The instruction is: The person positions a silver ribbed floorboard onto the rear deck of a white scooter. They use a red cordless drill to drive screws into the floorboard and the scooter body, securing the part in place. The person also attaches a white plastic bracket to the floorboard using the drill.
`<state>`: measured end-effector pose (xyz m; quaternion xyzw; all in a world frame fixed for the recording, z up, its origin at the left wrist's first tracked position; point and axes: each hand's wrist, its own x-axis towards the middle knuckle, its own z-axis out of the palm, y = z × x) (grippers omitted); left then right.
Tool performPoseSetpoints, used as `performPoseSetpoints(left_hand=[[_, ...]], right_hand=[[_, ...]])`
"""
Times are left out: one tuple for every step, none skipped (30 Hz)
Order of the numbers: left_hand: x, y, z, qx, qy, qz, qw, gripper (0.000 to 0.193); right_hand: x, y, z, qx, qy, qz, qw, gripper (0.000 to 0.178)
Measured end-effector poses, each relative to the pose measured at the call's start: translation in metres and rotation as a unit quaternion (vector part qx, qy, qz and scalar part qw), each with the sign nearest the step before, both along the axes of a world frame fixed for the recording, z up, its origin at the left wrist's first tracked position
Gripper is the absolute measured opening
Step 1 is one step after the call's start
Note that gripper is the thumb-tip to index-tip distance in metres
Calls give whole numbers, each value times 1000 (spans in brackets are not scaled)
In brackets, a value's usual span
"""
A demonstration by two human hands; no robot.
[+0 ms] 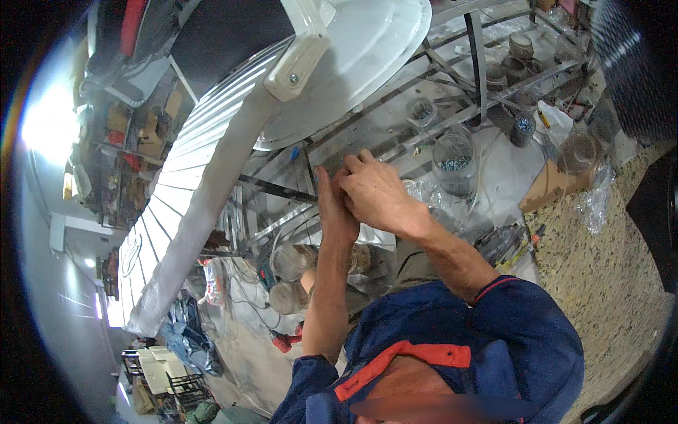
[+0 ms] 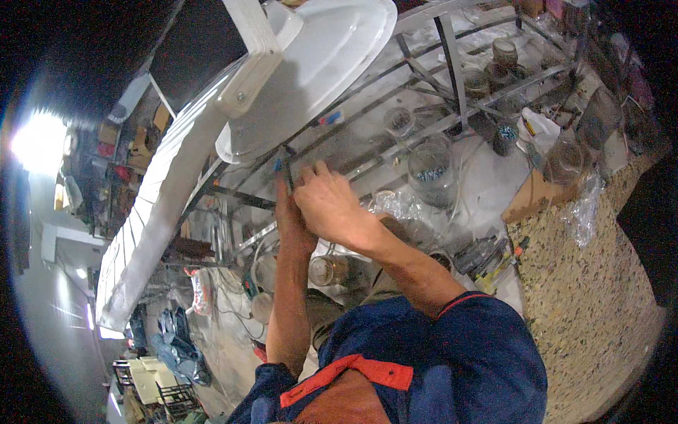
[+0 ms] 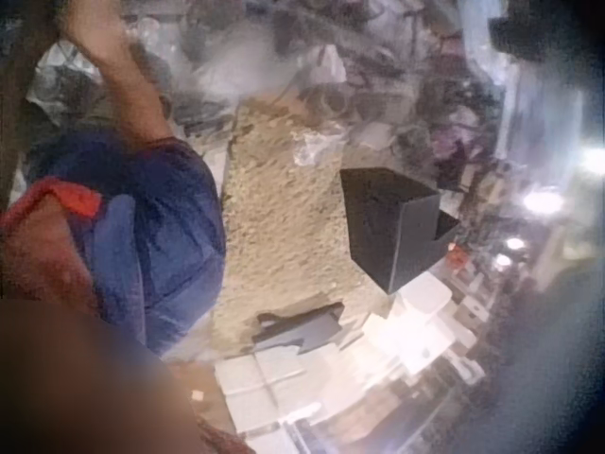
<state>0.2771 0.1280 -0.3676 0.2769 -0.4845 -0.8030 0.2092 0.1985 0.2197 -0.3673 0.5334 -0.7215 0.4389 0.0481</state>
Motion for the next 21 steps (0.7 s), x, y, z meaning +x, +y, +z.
performPoseSetpoints(left_hand=[[0,-2,-2,-24,-16,8,1000,74],[1,-3,-4,-36,-32,10,999,73],[2,-4,-6,-52,-45,15,998,72],[2,-4,-7,-59,-60,21,996,72],[3,-5,-7,-62,-49,15,997,70],[3,-4,-8,-55,-38,9,998,69],[2,-4,-8,-50,-19,0,999,67],[2,-3,-7,-33,-31,5,999,64],[1,-3,-6,-19,-36,5,999,61],[-1,-4,-4,-2,-47,13,999,58],[-2,-3,-2,-90,-70,15,993,52],[-2,-2,-1,-173,-96,29,980,47],[-3,-6,4,-172,-95,18,980,42],[-4,-7,5,-171,-93,6,981,36],[-3,-14,11,-83,-68,-27,994,32],[-4,-21,16,-3,-70,-35,997,27],[0,-23,16,-25,-60,-33,997,24],[2,-28,17,-31,-59,-37,997,25],[6,-36,19,-37,-55,-45,997,26],[11,-42,20,-43,-42,-62,996,27],[15,-48,18,-36,-39,-67,996,29]], right_hand=[[0,-2,-1,27,-21,-8,999,14],[1,-3,-3,43,-39,-15,998,15],[1,-5,-4,55,-54,-18,997,18],[0,-6,-6,61,-53,-12,997,19],[-1,-7,-7,63,-52,-3,997,20],[-3,-8,-9,60,-52,5,997,21],[-5,-8,-11,66,-39,8,997,20],[-7,-9,-12,66,-30,11,997,19],[-10,-10,-12,71,-27,11,997,18],[-14,-11,-12,-14,-47,8,999,16],[-18,-13,-11,-92,-71,6,993,15],[-22,-15,-9,-157,-99,7,983,14],[-31,-16,-6,-208,-119,15,971,13],[-41,-17,-4,-247,-145,26,958,13],[-51,-18,0,-286,-172,32,942,14],[-60,-18,3,-302,-267,64,913,14],[-68,-20,7,-317,-361,92,872,15],[-78,-21,12,-337,-446,125,819,16],[-89,-22,17,-345,-448,111,817,15],[-100,-24,22,-359,-448,103,812,14],[-110,-27,27,-379,-446,99,805,13]])
